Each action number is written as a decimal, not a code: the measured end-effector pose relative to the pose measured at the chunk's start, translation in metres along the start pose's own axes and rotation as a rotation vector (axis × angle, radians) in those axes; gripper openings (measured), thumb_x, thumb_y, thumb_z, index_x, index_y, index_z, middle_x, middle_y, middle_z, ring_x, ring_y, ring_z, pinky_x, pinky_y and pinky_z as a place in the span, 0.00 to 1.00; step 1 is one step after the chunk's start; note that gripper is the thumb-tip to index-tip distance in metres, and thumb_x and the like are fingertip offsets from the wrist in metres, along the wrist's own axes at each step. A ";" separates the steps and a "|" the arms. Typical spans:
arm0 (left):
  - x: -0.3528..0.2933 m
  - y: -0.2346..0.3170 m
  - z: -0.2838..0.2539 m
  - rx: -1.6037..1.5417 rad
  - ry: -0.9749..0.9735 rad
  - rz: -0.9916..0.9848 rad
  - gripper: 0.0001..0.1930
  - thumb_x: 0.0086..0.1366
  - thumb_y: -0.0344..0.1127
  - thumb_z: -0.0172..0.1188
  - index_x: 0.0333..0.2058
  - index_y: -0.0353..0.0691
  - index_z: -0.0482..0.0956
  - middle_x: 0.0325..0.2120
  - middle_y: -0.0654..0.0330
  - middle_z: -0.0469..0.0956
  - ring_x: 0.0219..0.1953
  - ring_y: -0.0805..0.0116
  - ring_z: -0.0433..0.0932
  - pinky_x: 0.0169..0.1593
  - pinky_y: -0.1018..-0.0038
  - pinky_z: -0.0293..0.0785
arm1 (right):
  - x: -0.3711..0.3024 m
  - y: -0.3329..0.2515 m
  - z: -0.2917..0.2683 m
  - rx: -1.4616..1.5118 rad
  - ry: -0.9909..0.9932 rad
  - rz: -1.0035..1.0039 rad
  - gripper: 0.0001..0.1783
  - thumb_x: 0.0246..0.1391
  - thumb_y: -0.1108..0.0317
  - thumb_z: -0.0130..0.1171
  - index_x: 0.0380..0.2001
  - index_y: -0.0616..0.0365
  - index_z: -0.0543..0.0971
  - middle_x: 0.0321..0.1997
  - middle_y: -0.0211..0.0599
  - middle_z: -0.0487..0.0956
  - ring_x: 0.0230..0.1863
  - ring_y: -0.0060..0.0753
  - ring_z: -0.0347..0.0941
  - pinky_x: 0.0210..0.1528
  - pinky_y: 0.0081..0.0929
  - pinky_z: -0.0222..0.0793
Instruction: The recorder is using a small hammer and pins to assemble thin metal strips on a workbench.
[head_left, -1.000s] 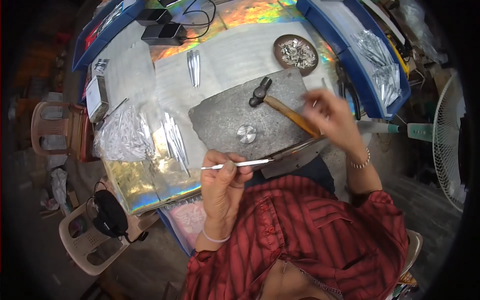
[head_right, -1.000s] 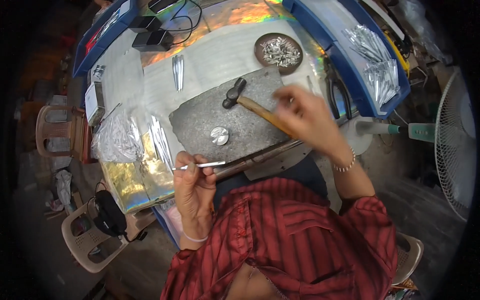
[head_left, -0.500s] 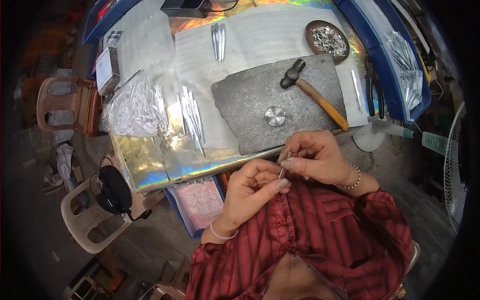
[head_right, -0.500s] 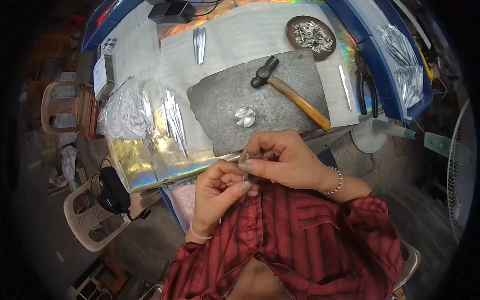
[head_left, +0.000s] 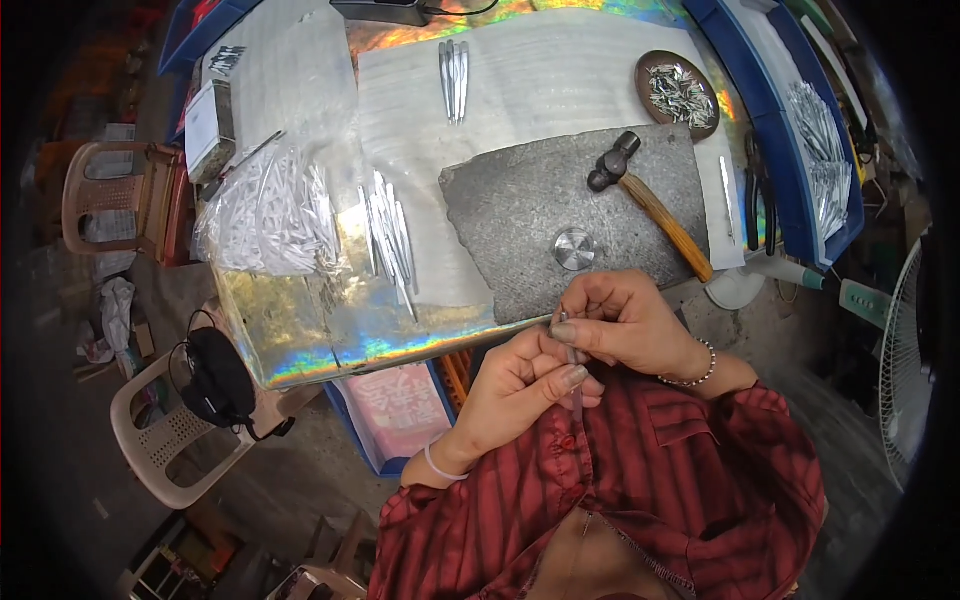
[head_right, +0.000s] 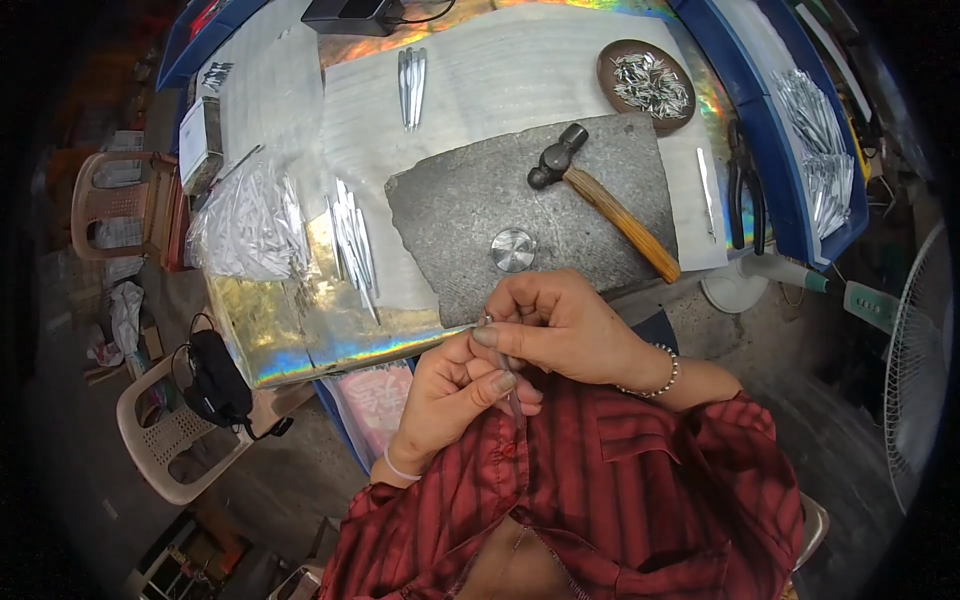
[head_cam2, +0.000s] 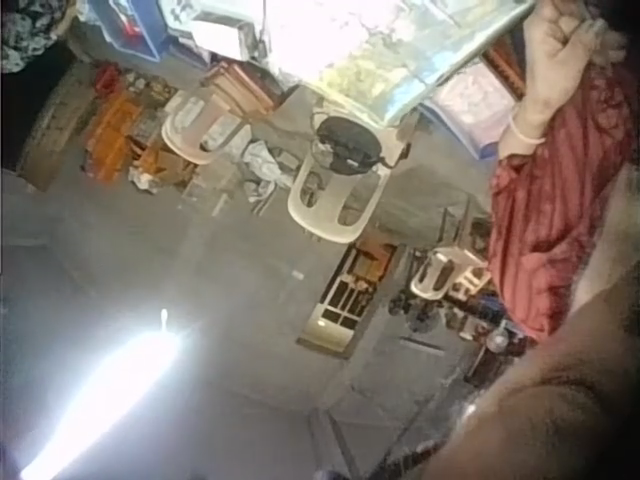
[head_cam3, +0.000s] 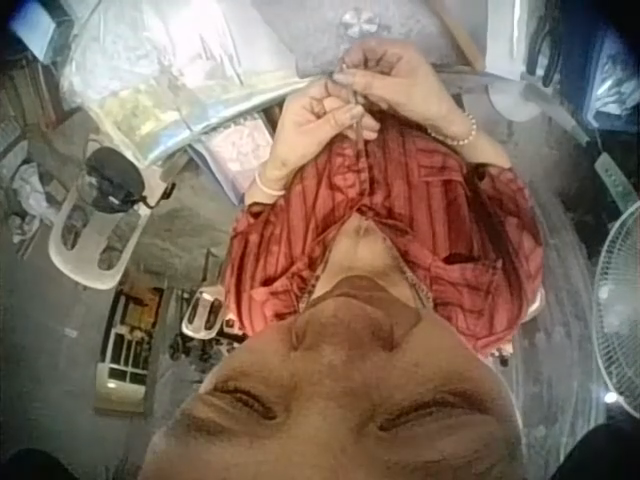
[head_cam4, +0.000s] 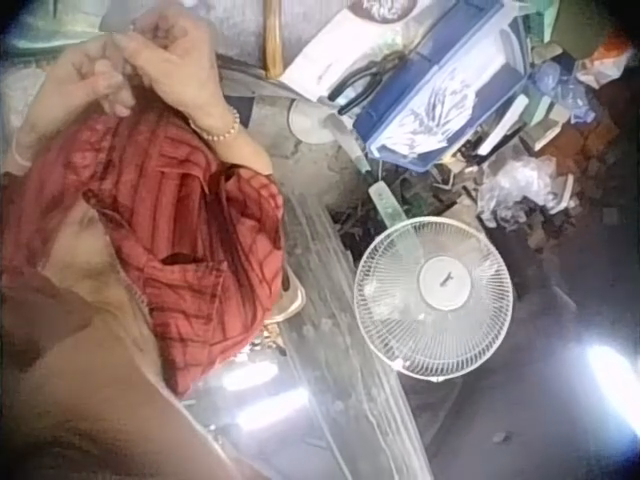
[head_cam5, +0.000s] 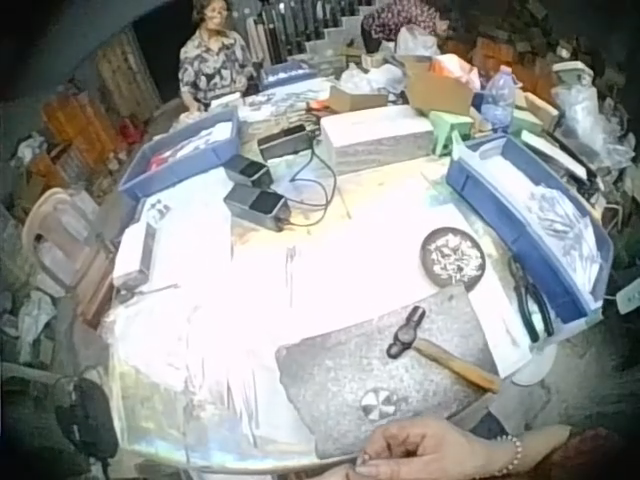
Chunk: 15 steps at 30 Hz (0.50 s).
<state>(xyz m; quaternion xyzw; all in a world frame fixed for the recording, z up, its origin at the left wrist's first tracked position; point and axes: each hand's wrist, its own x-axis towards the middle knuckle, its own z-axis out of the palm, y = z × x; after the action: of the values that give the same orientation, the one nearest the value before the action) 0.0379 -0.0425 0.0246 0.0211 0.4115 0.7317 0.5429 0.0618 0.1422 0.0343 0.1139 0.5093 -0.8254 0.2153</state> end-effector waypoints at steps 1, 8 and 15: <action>0.001 0.000 -0.001 -0.001 -0.004 0.000 0.07 0.65 0.27 0.50 0.40 0.33 0.66 0.32 0.55 0.78 0.35 0.70 0.78 0.39 0.75 0.76 | 0.002 0.000 -0.001 -0.009 0.004 0.015 0.05 0.53 0.72 0.57 0.28 0.61 0.72 0.21 0.24 0.72 0.23 0.11 0.67 0.22 0.11 0.62; 0.008 0.005 -0.005 0.057 -0.022 0.002 0.08 0.66 0.30 0.49 0.41 0.34 0.65 0.32 0.55 0.78 0.33 0.73 0.77 0.35 0.81 0.72 | 0.008 0.002 -0.001 -0.056 0.060 -0.057 0.05 0.52 0.74 0.58 0.27 0.62 0.72 0.23 0.26 0.73 0.23 0.11 0.67 0.22 0.11 0.61; 0.014 0.008 -0.008 0.043 -0.073 -0.019 0.11 0.67 0.31 0.48 0.45 0.34 0.65 0.34 0.55 0.78 0.35 0.73 0.77 0.37 0.80 0.72 | 0.011 -0.004 -0.003 -0.092 0.069 -0.002 0.06 0.52 0.73 0.59 0.27 0.61 0.72 0.24 0.25 0.73 0.25 0.11 0.68 0.25 0.11 0.63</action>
<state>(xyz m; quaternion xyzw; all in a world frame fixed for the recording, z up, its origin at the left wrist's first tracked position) 0.0222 -0.0368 0.0183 0.0557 0.4072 0.7164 0.5638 0.0497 0.1432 0.0315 0.1320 0.5539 -0.7969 0.2017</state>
